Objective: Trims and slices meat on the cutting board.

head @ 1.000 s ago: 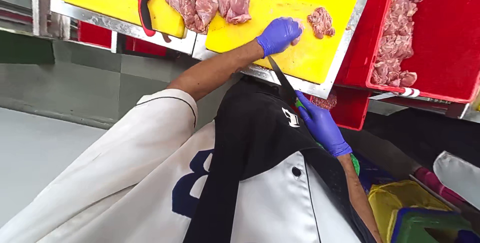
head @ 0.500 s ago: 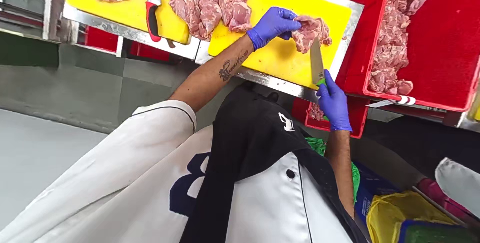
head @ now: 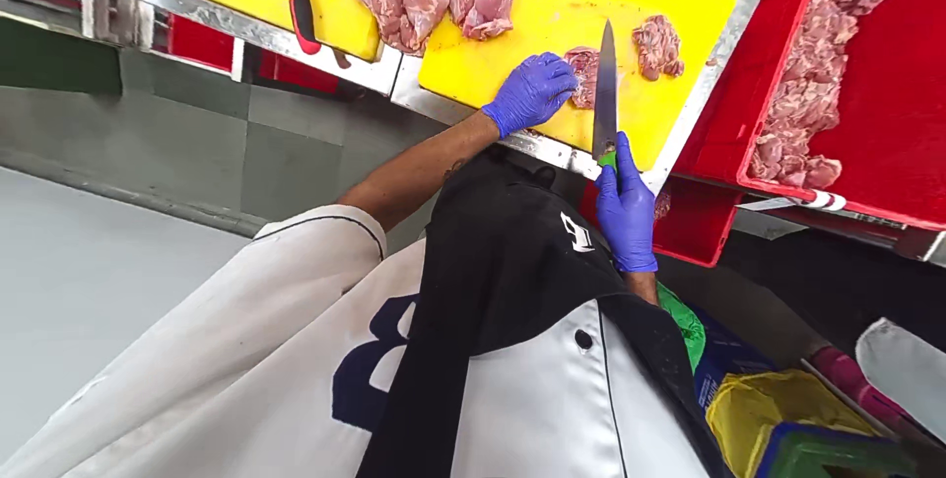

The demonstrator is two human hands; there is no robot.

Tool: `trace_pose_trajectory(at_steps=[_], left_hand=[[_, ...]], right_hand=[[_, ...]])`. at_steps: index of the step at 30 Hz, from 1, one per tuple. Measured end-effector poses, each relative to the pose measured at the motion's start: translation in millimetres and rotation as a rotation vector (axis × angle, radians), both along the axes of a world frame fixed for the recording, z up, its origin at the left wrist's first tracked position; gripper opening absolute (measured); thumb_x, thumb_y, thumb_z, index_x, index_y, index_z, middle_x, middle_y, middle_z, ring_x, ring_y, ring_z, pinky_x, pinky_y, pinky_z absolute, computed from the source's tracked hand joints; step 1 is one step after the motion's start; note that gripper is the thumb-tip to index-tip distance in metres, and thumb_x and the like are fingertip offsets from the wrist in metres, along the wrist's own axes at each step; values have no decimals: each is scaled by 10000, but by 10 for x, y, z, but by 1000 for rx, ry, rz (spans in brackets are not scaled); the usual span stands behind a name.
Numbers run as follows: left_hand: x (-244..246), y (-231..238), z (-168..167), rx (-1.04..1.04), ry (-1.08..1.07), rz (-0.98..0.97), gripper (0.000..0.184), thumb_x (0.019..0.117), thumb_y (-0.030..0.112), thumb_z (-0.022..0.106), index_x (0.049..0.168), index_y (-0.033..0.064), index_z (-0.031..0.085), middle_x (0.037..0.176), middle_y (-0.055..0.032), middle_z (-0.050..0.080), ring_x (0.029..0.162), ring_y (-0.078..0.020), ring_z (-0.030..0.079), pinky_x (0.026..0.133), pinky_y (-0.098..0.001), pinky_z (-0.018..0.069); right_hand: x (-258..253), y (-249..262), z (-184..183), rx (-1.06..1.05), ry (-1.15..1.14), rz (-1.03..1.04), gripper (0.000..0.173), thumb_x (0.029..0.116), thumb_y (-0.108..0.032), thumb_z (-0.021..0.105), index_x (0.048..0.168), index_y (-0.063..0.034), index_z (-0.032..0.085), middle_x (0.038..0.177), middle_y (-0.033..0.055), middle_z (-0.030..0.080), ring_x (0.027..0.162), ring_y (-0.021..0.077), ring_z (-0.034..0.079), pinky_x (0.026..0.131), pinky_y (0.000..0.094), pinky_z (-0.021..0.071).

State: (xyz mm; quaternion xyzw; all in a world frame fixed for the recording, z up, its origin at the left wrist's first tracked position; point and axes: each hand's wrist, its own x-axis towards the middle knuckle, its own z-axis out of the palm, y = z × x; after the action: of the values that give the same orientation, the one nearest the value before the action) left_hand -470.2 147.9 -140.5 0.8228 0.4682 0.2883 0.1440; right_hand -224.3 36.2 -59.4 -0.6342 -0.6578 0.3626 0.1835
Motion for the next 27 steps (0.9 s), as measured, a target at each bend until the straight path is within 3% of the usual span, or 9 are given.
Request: trace_pose_trajectory(at_steps=[2,7,11,15,21,23,27], left_hand=[[-13,-32,19,-13,11,-5,240,1011,195,574,1095,95,776,1172,-99,742,1211,-294,646,1052,-451,492],[-10,-5,66,-17,52,-4,248,1010,189,569,1104,89,775,1173,-104,744,1209,-306,652,1041,-460,500],[-6,-11,53,10,80,-9,256,1016,181,548,1089,85,774,1162,-99,745,1193,-305,658,1025,-450,509],[3,5,61,-3,130,-5,259,1019,187,540,1093,80,764,1196,-100,738,1218,-300,650,1033,-446,509],[-17,57,153,-49,168,-13,268,1008,160,535,1118,42,749,1213,-129,727,1221,-326,646,1016,-473,516],[-48,51,164,-63,182,-41,269,1015,183,532,1119,68,751,1226,-111,724,1229,-318,638,1011,-474,512],[-96,96,176,-73,189,-36,258,1023,220,540,1111,105,753,1220,-84,725,1242,-304,630,994,-481,519]], right_hand=[[-51,-85,-35,3,-106,62,494,1086,-291,435,1571,-191,444,863,74,714,702,175,653,704,405,556],[-117,-169,8,-27,-311,148,513,1077,-245,411,1582,-163,421,1007,182,742,835,337,718,778,538,554],[-152,-131,57,-29,-456,172,508,1087,-262,370,1592,-240,407,990,166,734,850,347,719,732,543,549],[-359,222,99,-33,-462,185,518,1098,-277,365,1614,-310,338,917,160,704,815,376,699,689,574,545],[-742,620,144,-5,-384,153,536,1099,-219,385,1623,-264,279,796,197,659,639,412,657,495,560,513],[-682,522,112,-14,-403,164,540,1097,-222,384,1625,-272,277,813,191,669,671,407,671,522,565,525],[-193,-57,127,-117,-509,220,521,1103,-299,330,1621,-341,303,926,170,707,806,389,701,674,588,545]])
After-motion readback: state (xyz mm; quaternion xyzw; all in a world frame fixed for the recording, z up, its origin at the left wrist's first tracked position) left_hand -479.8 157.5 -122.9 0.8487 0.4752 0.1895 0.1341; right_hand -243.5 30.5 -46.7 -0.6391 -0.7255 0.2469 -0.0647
